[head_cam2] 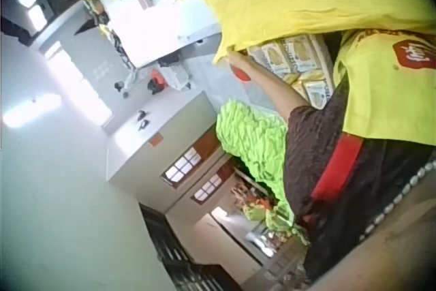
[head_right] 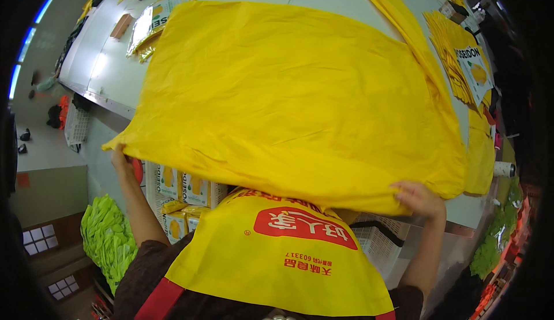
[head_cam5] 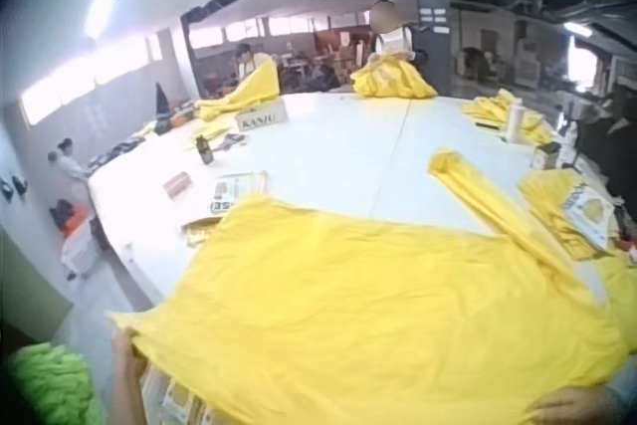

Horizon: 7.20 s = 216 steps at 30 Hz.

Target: The person spreads a yellow raincoat on a table, aligns it, and uses scissors to cut along seams and edges. The person repeatedly folds and repositions the garment while trimming excess fabric.

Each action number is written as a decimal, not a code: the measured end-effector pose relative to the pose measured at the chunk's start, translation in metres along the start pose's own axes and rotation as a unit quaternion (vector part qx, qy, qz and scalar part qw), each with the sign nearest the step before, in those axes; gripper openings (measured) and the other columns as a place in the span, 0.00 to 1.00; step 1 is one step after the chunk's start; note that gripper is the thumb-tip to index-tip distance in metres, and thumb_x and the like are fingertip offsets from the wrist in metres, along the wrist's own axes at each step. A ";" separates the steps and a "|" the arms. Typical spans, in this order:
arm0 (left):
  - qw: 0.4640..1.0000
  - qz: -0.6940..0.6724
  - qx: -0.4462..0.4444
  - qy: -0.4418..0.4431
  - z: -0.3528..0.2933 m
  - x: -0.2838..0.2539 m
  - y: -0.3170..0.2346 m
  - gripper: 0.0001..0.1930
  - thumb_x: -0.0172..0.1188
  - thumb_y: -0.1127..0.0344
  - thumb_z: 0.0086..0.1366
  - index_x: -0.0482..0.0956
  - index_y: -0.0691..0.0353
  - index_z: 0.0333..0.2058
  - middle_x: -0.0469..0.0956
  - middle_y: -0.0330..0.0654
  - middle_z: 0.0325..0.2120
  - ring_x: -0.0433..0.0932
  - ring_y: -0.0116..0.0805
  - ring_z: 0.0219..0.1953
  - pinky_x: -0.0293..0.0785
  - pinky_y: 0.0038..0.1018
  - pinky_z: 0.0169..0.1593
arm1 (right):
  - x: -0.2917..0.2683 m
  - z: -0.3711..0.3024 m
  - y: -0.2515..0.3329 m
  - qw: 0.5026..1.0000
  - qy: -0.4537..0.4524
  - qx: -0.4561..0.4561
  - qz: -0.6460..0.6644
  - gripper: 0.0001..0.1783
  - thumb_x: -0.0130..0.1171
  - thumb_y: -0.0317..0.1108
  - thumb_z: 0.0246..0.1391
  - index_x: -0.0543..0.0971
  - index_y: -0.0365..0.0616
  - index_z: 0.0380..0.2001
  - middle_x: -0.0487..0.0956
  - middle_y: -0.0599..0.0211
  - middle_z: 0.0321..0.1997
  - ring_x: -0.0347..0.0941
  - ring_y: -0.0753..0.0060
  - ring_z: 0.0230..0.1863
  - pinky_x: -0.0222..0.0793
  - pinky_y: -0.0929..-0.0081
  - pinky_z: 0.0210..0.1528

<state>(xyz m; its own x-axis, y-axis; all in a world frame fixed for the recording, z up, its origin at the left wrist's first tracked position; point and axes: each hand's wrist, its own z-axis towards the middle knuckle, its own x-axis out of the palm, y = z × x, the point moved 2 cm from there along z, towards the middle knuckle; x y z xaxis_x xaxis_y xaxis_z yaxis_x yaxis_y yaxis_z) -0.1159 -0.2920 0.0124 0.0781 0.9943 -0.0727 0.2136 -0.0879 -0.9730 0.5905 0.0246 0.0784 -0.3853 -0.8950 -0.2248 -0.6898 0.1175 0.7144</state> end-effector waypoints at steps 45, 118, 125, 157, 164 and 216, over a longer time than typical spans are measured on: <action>0.679 0.253 0.397 0.564 -0.405 0.414 0.079 0.16 0.52 0.73 0.60 0.71 0.69 0.47 0.72 0.46 0.47 0.70 0.37 0.50 0.65 0.27 0.52 | -0.064 -0.044 -0.234 0.573 -0.705 -0.131 0.397 0.21 0.59 0.41 0.50 0.72 0.37 0.42 0.75 0.67 0.38 0.69 0.75 0.42 0.64 0.75 0.46; 0.595 0.212 -0.007 0.775 -0.654 0.481 0.168 0.17 0.55 0.70 0.56 0.67 0.69 0.44 0.74 0.45 0.37 0.73 0.29 0.38 0.72 0.24 0.39 | -0.078 0.019 -0.162 0.794 -0.551 0.030 -0.253 0.06 0.59 0.34 0.42 0.76 0.46 0.25 0.75 0.65 0.22 0.72 0.63 0.31 0.53 0.55 0.52; 0.567 0.079 -0.242 0.784 -0.633 0.487 0.178 0.12 0.48 0.74 0.60 0.67 0.68 0.43 0.75 0.43 0.38 0.75 0.30 0.38 0.72 0.25 0.43 | -0.088 -0.014 -0.180 0.835 -0.546 0.016 -0.063 0.04 0.56 0.32 0.47 0.76 0.44 0.23 0.74 0.65 0.21 0.71 0.62 0.30 0.51 0.53 0.56; 0.275 0.243 0.473 0.801 -0.630 0.435 0.141 0.26 0.53 0.56 0.61 0.64 0.62 0.55 0.67 0.50 0.52 0.61 0.45 0.58 0.55 0.42 0.59 | -0.088 -0.064 -0.246 0.632 -0.535 -0.210 0.520 0.28 0.50 0.32 0.56 0.59 0.33 0.58 0.66 0.61 0.56 0.63 0.70 0.56 0.57 0.76 0.58; 0.240 0.261 0.595 0.721 -0.607 0.431 0.183 0.28 0.49 0.47 0.60 0.65 0.59 0.54 0.63 0.46 0.55 0.58 0.46 0.59 0.50 0.48 0.59 | -0.093 -0.057 -0.265 0.611 -0.477 -0.264 0.574 0.27 0.37 0.42 0.63 0.56 0.34 0.60 0.61 0.61 0.62 0.57 0.68 0.61 0.51 0.72 0.63; 0.443 0.341 0.600 0.572 -0.482 0.421 0.138 0.32 0.54 0.50 0.58 0.61 0.62 0.56 0.59 0.52 0.57 0.54 0.50 0.61 0.44 0.50 0.61 | -0.124 -0.033 -0.208 0.763 -0.507 0.293 -0.276 0.25 0.52 0.43 0.52 0.70 0.40 0.50 0.67 0.49 0.54 0.58 0.52 0.58 0.49 0.44 0.57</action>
<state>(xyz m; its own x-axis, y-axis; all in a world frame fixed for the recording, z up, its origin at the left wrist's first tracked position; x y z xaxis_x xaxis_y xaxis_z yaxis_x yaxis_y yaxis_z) 0.4153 0.0850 -0.0466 0.3164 0.0192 -0.9484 -0.8573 0.4339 -0.2772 0.8022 0.0971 -0.0209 -0.0092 -0.1204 -0.9927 -0.9593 0.2813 -0.0252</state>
